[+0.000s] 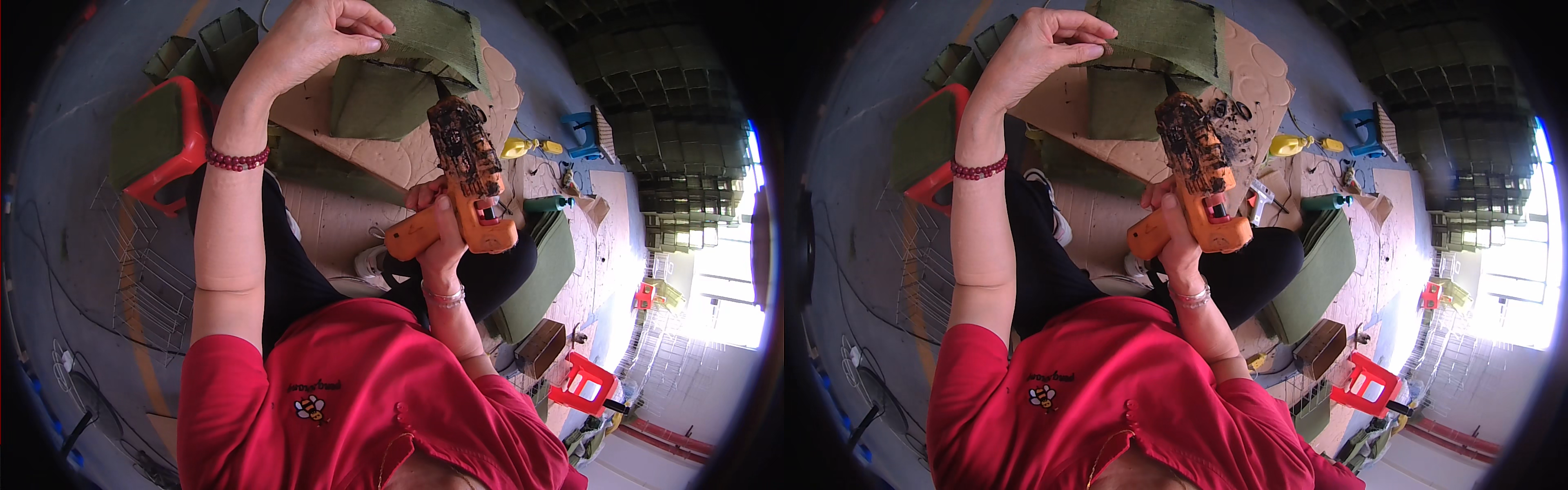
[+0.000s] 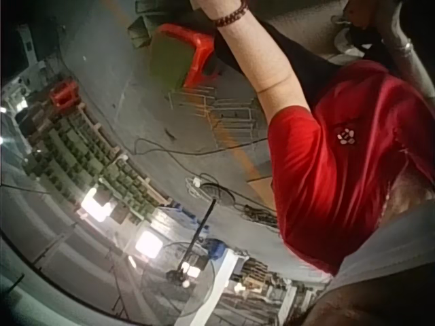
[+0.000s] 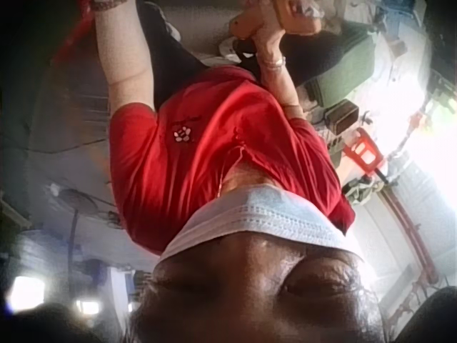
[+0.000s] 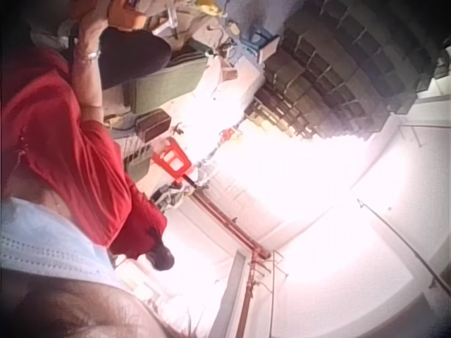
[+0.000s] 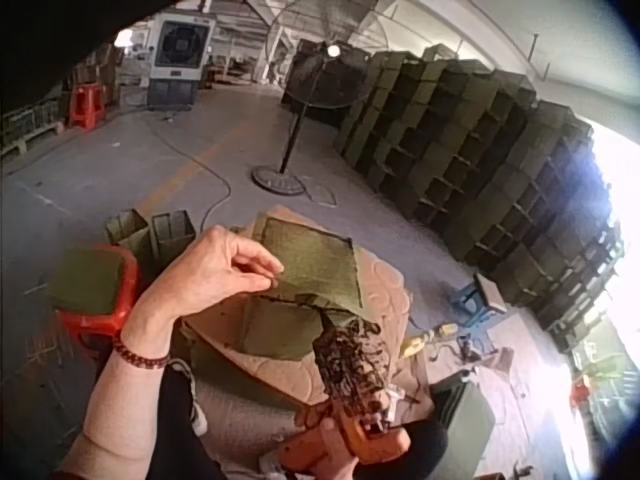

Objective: Assembling mesh and wire components using a hot glue gun in a manufacturing setting.

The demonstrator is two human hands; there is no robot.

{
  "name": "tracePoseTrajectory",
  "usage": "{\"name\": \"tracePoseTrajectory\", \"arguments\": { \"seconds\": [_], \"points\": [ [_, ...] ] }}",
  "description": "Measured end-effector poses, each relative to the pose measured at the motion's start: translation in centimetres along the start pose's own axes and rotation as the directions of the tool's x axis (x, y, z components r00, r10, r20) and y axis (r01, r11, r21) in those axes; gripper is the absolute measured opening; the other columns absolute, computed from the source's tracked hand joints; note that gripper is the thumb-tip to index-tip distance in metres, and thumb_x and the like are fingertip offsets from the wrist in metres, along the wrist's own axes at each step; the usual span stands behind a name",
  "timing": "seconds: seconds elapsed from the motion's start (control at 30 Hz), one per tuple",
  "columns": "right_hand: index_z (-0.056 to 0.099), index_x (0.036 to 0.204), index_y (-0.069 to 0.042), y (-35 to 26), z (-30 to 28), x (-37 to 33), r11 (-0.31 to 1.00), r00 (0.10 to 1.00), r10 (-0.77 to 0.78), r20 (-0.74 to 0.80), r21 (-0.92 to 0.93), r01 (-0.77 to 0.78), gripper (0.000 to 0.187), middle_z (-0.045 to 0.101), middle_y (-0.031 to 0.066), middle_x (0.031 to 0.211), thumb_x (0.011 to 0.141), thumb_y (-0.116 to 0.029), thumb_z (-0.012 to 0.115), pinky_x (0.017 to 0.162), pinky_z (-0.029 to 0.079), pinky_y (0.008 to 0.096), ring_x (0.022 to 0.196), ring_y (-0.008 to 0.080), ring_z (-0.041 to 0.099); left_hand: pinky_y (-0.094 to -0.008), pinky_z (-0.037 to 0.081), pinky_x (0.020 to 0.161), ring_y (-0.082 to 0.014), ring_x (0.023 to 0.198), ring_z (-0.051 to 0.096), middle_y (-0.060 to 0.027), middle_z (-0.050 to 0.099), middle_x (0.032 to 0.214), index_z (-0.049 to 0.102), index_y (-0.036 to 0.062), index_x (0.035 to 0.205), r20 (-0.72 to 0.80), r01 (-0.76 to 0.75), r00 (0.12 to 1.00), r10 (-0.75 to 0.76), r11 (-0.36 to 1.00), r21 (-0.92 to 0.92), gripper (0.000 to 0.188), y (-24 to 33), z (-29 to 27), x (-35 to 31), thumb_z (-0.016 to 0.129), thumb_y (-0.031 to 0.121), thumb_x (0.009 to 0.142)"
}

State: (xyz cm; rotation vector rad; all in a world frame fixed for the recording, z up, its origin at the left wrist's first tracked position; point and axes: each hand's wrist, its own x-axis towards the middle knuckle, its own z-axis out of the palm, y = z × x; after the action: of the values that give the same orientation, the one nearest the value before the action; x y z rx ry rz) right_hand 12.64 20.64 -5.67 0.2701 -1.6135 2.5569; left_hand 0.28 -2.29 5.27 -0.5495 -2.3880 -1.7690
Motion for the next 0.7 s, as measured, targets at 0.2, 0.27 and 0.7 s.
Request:
{"name": "tracePoseTrajectory", "arguments": {
  "seconds": [0.2, 0.27, 0.7],
  "points": [
    [0.048, 0.102, 0.001, 0.47, 0.63, -0.11, 1.0, 1.0, -0.005, 0.0, 0.018, 0.005, 0.02, 0.046, 0.0074, 0.083, 0.086, -0.01, 0.051, 0.073, 0.042, 0.0336, 0.078, 0.0192, 0.049, -0.0247, 0.051, 0.071, -0.0118, 0.076, 0.066, -0.0092, 0.071, 0.086, 0.069, -0.004, 0.095, 0.001, 0.014, 1.0, -0.014, 1.0, 0.025, 0.017, -0.19, -0.03, -0.13, 0.066, 0.001, 0.079],
    [0.048, 0.102, 0.0, 0.46, 0.3, -0.03, 1.0, 1.0, -0.001, -0.001, -0.005, 0.001, 0.019, 0.047, 0.0072, 0.084, 0.086, -0.01, 0.052, 0.072, 0.042, 0.034, 0.077, 0.0188, 0.049, -0.0246, 0.051, 0.071, -0.0116, 0.076, 0.066, -0.0091, 0.071, 0.085, 0.069, -0.0041, 0.094, 0.001, 0.002, 1.0, -0.002, 1.0, 0.023, 0.017, -0.25, -0.08, -0.12, 0.066, 0.001, 0.079],
    [0.047, 0.101, 0.001, -0.02, 0.58, -0.2, 1.0, 0.997, 0.03, -0.071, -0.003, -0.03, 0.025, 0.045, 0.008, 0.081, 0.084, -0.015, 0.054, 0.071, 0.042, 0.0373, 0.075, 0.019, 0.046, -0.025, 0.051, 0.071, -0.0113, 0.076, 0.065, -0.0089, 0.071, 0.086, 0.069, -0.0037, 0.095, 0.01, -0.007, 1.0, 0.007, 1.0, 0.018, 0.017, 0.25, 0.05, -0.22, 0.066, 0.001, 0.079]
  ]
}}
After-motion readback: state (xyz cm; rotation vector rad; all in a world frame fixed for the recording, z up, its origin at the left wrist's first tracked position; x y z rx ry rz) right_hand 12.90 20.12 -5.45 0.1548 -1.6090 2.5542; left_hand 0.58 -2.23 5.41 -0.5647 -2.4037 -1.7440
